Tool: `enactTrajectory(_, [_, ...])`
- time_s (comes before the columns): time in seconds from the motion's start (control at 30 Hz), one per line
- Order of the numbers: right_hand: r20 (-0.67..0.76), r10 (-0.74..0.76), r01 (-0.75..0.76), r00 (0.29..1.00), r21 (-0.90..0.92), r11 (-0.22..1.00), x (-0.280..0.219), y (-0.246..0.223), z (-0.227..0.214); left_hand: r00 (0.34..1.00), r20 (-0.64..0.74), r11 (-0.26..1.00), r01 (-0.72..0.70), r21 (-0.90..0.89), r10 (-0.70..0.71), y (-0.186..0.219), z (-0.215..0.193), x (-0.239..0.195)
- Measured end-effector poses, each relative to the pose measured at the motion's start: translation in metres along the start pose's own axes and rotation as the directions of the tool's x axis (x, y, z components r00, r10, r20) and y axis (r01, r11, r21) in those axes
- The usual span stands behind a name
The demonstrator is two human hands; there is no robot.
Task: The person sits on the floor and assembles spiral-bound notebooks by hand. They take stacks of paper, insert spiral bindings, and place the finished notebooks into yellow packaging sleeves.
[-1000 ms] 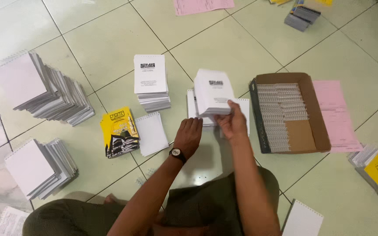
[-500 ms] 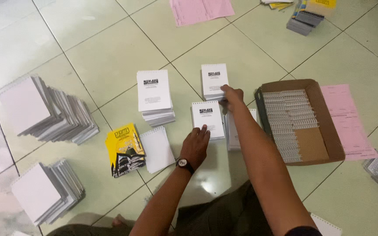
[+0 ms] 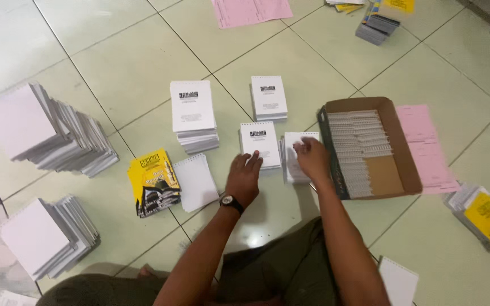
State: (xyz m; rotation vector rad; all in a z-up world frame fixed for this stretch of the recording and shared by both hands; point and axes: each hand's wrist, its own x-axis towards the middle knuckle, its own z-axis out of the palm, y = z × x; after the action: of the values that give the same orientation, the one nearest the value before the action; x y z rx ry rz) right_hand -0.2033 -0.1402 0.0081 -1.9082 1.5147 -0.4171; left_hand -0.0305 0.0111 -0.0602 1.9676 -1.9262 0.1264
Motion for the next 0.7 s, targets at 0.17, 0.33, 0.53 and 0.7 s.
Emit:
enactTrajectory(0.17, [0.036,0.198,-0.195,0.98,-0.084,0.977,-0.036,0.036,0.001,0.972,-0.234,1.0,-0.003,-0.027,-0.004,0.06,0.022,-0.026])
enactTrajectory(0.33, [0.056,0.254,-0.257,0.965,0.044,0.965,-0.026,0.057,0.018,0.773,0.484,0.213,0.597,-0.773,-0.409,0.119,0.028,-0.014])
enactTrajectory(0.53, [0.06,0.273,-0.276,0.96,0.061,0.959,-0.012,0.074,0.03,0.712,0.559,0.015,0.623,-0.782,-0.426,0.127,0.026,0.008])
enactTrajectory(0.7, [-0.004,0.264,-0.263,0.964,0.08,0.961,-0.013,0.073,0.032,0.785,0.515,-0.019,0.542,-0.84,-0.346,0.109,0.053,-0.001])
